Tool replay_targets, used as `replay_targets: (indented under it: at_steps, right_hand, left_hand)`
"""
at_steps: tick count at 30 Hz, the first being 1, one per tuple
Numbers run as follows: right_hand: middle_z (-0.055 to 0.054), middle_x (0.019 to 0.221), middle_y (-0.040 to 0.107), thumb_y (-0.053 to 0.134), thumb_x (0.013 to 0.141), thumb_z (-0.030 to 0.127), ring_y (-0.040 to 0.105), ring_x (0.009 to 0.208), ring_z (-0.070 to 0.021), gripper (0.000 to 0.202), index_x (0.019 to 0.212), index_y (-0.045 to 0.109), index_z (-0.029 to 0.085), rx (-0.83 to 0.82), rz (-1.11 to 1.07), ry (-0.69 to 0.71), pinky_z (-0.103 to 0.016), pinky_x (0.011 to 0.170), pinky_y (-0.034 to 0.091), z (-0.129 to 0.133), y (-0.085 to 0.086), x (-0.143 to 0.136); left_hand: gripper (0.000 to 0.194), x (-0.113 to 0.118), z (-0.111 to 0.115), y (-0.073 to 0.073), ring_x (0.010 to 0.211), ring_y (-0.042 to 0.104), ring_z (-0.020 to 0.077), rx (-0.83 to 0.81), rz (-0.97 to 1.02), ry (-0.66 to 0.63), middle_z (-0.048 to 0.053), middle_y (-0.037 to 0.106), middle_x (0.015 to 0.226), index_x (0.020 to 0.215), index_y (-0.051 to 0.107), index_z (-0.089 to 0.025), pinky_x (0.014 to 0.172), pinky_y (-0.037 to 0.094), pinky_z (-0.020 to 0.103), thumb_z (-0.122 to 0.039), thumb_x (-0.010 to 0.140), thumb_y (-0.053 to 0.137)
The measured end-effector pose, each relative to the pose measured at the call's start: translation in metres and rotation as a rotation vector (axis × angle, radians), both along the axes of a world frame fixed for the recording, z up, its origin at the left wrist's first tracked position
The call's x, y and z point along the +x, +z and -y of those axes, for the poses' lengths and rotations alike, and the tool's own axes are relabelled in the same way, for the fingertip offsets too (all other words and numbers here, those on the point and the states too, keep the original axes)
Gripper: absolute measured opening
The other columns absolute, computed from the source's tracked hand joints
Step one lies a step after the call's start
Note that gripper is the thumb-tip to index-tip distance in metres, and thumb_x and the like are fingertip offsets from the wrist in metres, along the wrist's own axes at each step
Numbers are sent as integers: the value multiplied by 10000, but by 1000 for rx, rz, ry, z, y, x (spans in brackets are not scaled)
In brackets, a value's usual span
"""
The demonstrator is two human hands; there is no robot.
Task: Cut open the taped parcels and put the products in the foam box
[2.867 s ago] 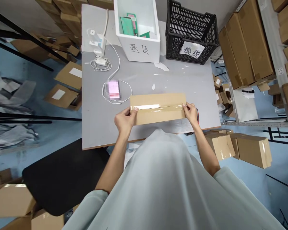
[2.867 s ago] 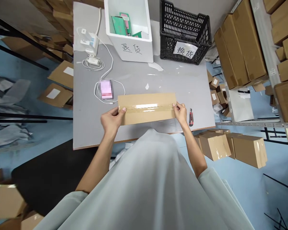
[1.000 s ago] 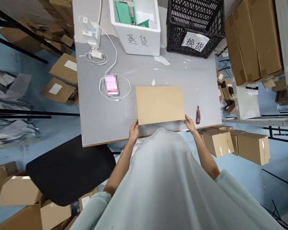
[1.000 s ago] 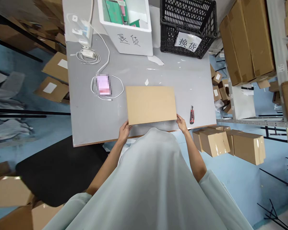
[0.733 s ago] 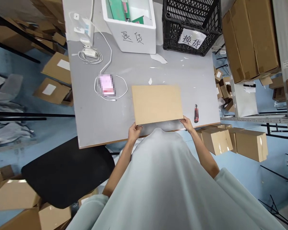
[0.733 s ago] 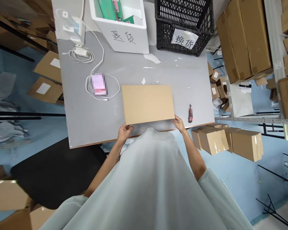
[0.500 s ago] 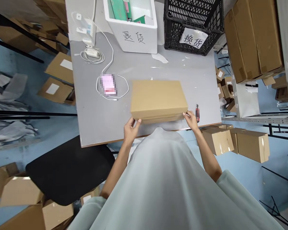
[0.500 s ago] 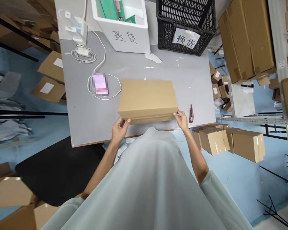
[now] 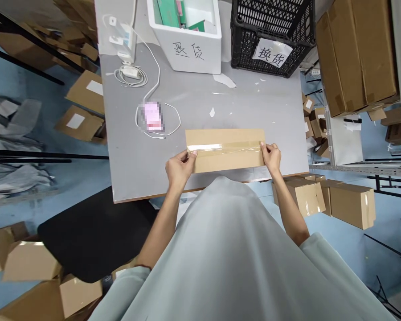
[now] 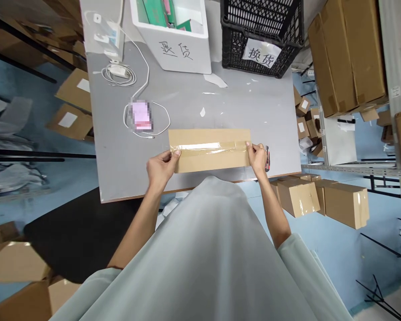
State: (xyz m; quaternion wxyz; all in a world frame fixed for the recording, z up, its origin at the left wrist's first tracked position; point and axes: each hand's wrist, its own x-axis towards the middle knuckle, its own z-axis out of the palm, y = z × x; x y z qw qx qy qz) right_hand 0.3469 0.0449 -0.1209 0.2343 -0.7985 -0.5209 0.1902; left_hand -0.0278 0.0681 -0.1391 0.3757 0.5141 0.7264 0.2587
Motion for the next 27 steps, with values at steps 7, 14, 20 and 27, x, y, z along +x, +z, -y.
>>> replay_targets:
  at_steps: [7,14,20,27]
  right_hand:
    - [-160,1117,753,418,1086,889,699,1038,-327,772,1090,777,206,-1,10,-27,-447,985,544,3,-12,-4]
    - [-188,1221,781,413,1067,898,704,1119,-341,736,1134,709,228,-8,-56,-73,-479,1038,558,4,-25,7]
    - [-200,1094,811,295,1053,931,718,1061,-343,850,1035,735,204,-5,-66,-104,-539,1071,575,4,-14,80]
    - [-93,1838,485,388,1140,811,387,1747,-290,798,1745,529,310,132,-226,110,-571,1452,288,21,51,49]
  left_hand:
    - [391,4,0,0,999,787,267,33,50,66,41,862,976,1133,887,-186,877,564,308,-531,991,770]
    - [728,0,-3,-40,1131,802,294,-88,453,317,210,815,1316,1234,806,-126,995,643,408,-785,1072,543]
    - [699,35,-19,-78,1280,770,340,-383,551,302,214,829,1208,1110,782,-153,1117,609,463,-832,969,692]
    - [685,92,-23,-43,1261,786,356,-306,936,177,167,853,1171,1075,809,-193,1119,635,492,-800,776,920]
